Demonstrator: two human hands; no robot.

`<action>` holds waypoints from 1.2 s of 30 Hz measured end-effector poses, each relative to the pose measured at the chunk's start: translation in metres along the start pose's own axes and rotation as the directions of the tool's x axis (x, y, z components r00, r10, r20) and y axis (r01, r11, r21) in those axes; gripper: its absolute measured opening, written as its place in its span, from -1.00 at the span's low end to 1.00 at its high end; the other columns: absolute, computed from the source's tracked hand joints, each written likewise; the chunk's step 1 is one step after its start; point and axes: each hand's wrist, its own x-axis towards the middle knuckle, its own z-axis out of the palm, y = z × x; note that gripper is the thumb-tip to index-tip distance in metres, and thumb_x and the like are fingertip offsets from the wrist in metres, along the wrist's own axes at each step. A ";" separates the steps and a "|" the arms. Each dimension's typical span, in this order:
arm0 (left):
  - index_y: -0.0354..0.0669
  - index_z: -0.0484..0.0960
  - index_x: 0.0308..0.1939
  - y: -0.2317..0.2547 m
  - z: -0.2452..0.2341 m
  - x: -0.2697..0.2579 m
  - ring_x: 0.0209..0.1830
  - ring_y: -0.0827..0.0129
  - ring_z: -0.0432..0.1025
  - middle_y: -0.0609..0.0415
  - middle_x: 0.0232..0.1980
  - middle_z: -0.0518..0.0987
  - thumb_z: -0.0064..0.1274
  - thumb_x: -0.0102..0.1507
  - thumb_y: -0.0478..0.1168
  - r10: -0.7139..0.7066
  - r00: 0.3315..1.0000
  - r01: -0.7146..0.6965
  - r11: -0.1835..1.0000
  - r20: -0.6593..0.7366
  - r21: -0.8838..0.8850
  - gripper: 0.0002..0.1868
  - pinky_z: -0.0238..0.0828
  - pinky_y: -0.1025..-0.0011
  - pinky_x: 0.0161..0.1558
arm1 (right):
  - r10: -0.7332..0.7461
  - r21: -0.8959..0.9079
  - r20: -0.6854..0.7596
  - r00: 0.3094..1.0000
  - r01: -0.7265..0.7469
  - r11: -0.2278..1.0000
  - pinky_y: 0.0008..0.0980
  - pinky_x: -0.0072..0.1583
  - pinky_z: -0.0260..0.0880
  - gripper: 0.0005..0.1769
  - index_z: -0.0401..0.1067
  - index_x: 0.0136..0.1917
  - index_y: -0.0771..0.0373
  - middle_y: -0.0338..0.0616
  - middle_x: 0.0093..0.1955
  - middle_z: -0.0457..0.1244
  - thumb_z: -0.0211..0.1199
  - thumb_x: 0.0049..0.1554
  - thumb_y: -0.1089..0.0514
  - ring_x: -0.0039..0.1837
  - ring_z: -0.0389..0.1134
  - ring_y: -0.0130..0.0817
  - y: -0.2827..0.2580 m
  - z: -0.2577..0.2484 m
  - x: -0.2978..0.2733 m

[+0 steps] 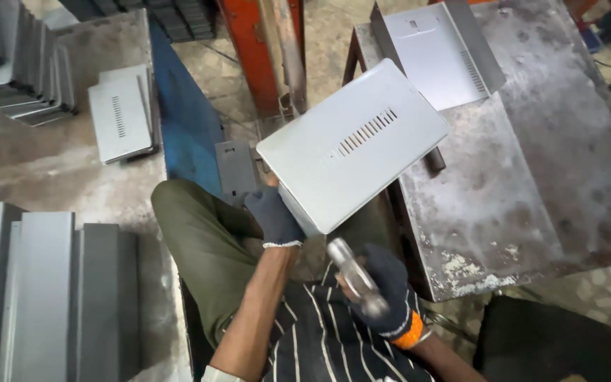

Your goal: Using a spot welding machine to assemble metal enclosure components.

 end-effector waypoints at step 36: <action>-0.16 0.74 -0.56 0.235 0.055 0.132 -0.53 -0.12 0.50 -0.22 -0.52 0.57 0.10 0.19 0.04 0.063 0.691 -0.707 0.267 0.720 0.655 -0.61 0.45 0.00 -0.33 | 0.169 0.484 0.352 0.921 -0.333 0.809 -0.27 0.24 0.31 -0.20 0.33 0.59 0.22 -0.17 0.11 0.29 0.37 0.18 -0.13 0.16 0.29 -0.30 0.062 -0.029 0.235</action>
